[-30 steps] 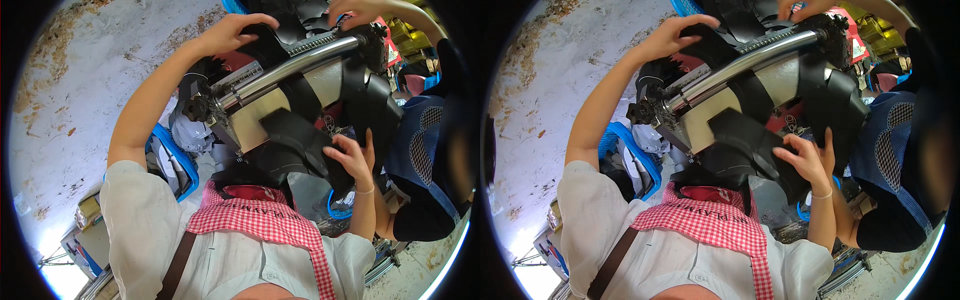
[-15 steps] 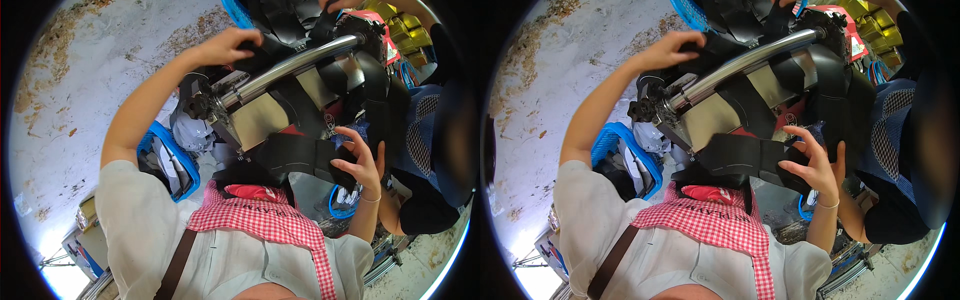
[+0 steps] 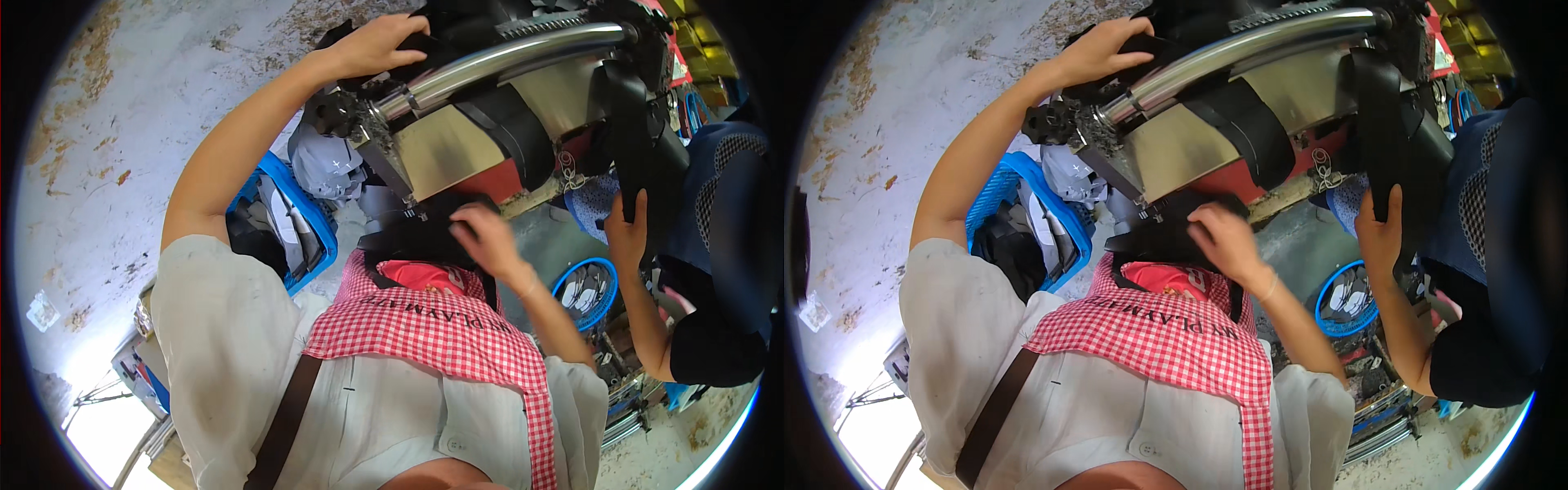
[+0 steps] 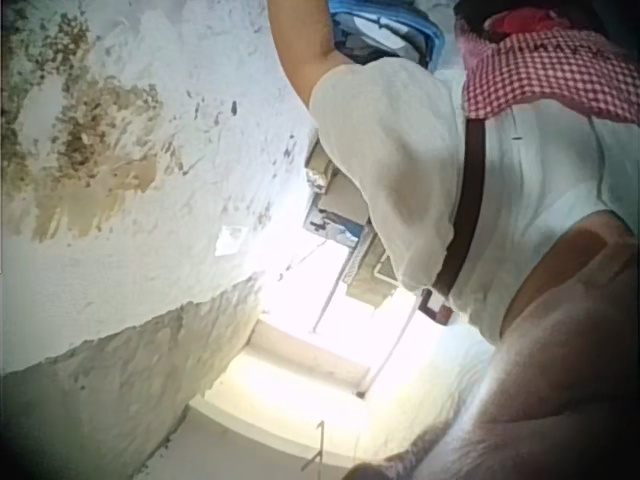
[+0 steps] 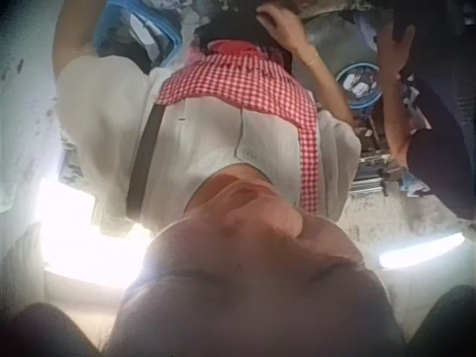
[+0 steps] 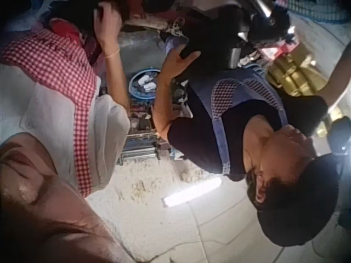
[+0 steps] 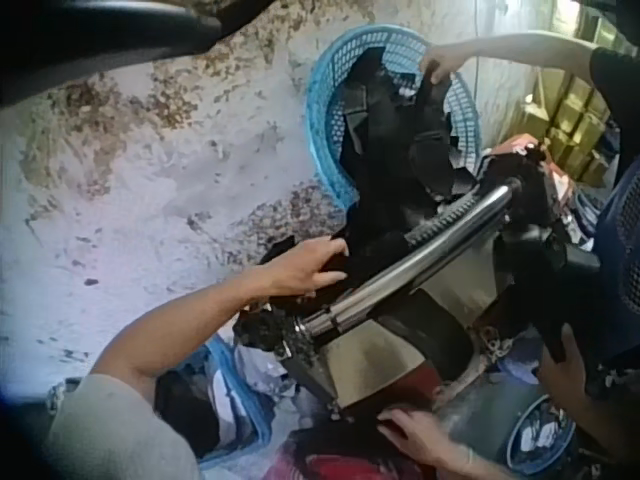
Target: Processing black material components through a rolling machine and organizing them into blue baskets.
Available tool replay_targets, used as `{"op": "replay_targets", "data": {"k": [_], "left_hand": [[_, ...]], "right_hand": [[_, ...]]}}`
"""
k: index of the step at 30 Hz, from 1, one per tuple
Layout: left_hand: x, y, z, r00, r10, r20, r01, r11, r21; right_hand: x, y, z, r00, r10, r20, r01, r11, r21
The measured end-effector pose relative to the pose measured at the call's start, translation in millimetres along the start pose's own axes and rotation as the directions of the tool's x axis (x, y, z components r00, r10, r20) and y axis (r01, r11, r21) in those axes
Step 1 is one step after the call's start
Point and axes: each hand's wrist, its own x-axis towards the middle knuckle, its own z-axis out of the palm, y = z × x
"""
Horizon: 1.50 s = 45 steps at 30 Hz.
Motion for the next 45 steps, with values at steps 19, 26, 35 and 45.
{"op": "replay_targets", "data": {"k": [19,26,35,45], "left_hand": [[-220.9,49.2,-136.0,0.604,-0.289,-0.743,0.461,0.887,0.031],[-379.9,88.6,0.1,0.697,-0.262,-0.667,0.653,0.617,0.44],[-405.2,95.6,198.7,0.583,-0.802,-0.129,0.812,0.576,0.093],[-30.2,-13.2,-25.5,0.986,-0.062,-0.157,0.024,0.972,-0.232]], "right_hand": [[-18.1,-0.4,75.5,0.975,-0.206,0.081,0.221,0.906,-0.36],[-32.0,-17.1,24.1,0.948,-0.301,-0.102,0.261,0.921,-0.289],[-72.7,-52.6,-75.6,0.924,0.325,-0.2,-0.202,0.861,0.466],[22.8,-22.0,-167.2,0.893,0.446,-0.054,-0.388,0.826,0.409]]}}
